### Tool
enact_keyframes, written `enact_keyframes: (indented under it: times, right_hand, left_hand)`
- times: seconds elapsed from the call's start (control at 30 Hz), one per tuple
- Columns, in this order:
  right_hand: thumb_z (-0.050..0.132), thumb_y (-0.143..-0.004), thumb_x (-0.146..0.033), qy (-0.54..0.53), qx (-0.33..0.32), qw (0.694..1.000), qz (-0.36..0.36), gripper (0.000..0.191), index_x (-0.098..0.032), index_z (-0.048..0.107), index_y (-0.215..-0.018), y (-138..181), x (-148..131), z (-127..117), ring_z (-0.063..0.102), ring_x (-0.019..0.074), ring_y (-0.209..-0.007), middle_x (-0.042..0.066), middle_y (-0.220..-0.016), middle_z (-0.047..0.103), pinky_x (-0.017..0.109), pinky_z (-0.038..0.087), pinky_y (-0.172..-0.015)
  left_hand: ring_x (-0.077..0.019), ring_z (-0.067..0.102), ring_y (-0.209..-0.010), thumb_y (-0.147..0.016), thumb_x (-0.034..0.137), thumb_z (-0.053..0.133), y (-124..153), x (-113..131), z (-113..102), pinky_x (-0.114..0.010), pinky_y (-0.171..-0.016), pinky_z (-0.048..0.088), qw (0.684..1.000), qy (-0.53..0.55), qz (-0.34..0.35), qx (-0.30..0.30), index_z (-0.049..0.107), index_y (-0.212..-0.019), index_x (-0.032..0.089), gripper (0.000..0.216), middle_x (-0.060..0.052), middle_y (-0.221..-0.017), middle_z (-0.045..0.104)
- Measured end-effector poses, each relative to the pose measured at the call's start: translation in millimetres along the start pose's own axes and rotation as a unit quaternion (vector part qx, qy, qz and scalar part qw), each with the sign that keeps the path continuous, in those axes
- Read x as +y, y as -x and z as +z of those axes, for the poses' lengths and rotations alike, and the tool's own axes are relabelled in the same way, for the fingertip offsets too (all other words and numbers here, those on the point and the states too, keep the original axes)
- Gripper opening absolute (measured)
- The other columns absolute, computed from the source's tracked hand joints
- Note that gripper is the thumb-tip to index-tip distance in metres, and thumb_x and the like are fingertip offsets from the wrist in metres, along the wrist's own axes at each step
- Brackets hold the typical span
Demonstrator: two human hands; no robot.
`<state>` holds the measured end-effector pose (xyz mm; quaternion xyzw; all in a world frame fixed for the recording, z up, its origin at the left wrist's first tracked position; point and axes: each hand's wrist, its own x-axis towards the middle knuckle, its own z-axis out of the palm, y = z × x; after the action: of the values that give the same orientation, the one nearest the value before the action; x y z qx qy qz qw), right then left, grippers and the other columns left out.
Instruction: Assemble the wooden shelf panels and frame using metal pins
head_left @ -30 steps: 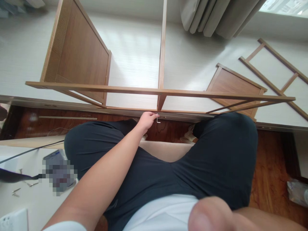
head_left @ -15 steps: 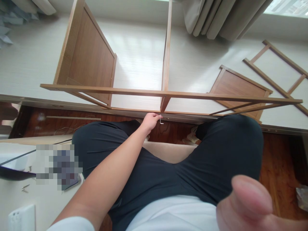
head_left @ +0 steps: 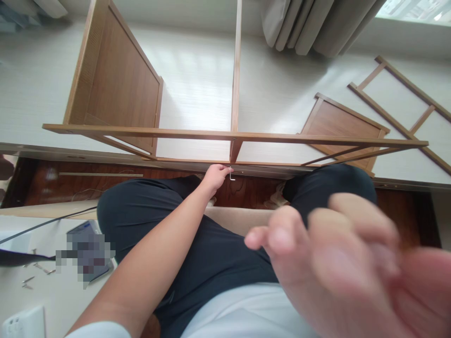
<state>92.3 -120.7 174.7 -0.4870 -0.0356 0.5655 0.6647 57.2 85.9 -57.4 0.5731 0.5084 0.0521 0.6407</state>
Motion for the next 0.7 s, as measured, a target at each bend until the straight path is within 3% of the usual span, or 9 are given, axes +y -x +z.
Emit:
enact_keyframes:
  times: [0.1, 0.17, 0.33, 0.57, 0.7]
  right_hand:
    - [0.047, -0.098, -0.054, -0.132, -0.043, 0.99, -0.008, 0.032, -0.029, 0.044, -0.078, -30.8, -1.8, -1.7, 0.067, 0.0233, -0.1, -0.002, -0.099, 0.074, 0.048, 0.052, -0.096]
    - [0.051, -0.099, -0.042, -0.199, -0.043, 0.979, 0.016, 0.024, -0.027, 0.049, -0.08, -42.5, 4.4, -6.5, 0.067, 0.0213, -0.102, 0.0, -0.108, 0.074, 0.044, 0.054, -0.094]
    - [0.061, -0.095, -0.038, -0.241, -0.017, 0.969, 0.051, 0.02, -0.025, 0.053, -0.081, -43.6, 18.4, -13.4, 0.067, 0.0207, -0.1, 0.003, -0.111, 0.073, 0.042, 0.055, -0.092]
    - [0.061, -0.095, -0.038, -0.251, -0.028, 0.965, 0.068, 0.018, -0.025, 0.054, -0.083, -50.1, 14.3, -7.6, 0.067, 0.02, -0.1, 0.002, -0.111, 0.073, 0.041, 0.054, -0.093]
    - [0.061, -0.093, -0.048, -0.221, -0.022, 0.974, 0.052, 0.024, -0.028, 0.054, -0.084, -17.7, 24.0, -21.1, 0.067, 0.0248, -0.103, 0.003, -0.109, 0.074, 0.048, 0.052, -0.096]
  left_hand:
    - [-0.0185, 0.06, -0.072, -0.075, 0.03, 0.071, 2.3, 1.6, 0.1, -0.029, -0.074, 0.045, 1.0, 0.004, 0.0, -0.002, 0.075, -0.075, 0.015, 0.016, -0.001, -0.058, 0.063]
    - [-0.0187, 0.061, -0.073, -0.076, 0.031, 0.069, 3.6, 2.3, -0.1, -0.03, -0.075, 0.045, 1.0, 0.003, 0.002, -0.006, 0.076, -0.077, 0.015, 0.017, -0.001, -0.058, 0.063]
    - [-0.0188, 0.061, -0.073, -0.076, 0.033, 0.069, 3.1, 1.3, -0.6, -0.03, -0.075, 0.046, 1.0, 0.003, 0.01, -0.009, 0.076, -0.078, 0.015, 0.019, -0.002, -0.06, 0.065]
    - [-0.0187, 0.061, -0.073, -0.076, 0.033, 0.068, 2.9, 1.3, -0.6, -0.03, -0.074, 0.046, 1.0, 0.003, 0.005, -0.013, 0.076, -0.077, 0.015, 0.019, -0.003, -0.061, 0.065]
    - [-0.0183, 0.06, -0.072, -0.075, 0.032, 0.07, 2.8, 1.3, -0.4, -0.029, -0.073, 0.045, 1.0, -0.004, 0.0, -0.006, 0.076, -0.078, 0.015, 0.018, -0.003, -0.061, 0.065]
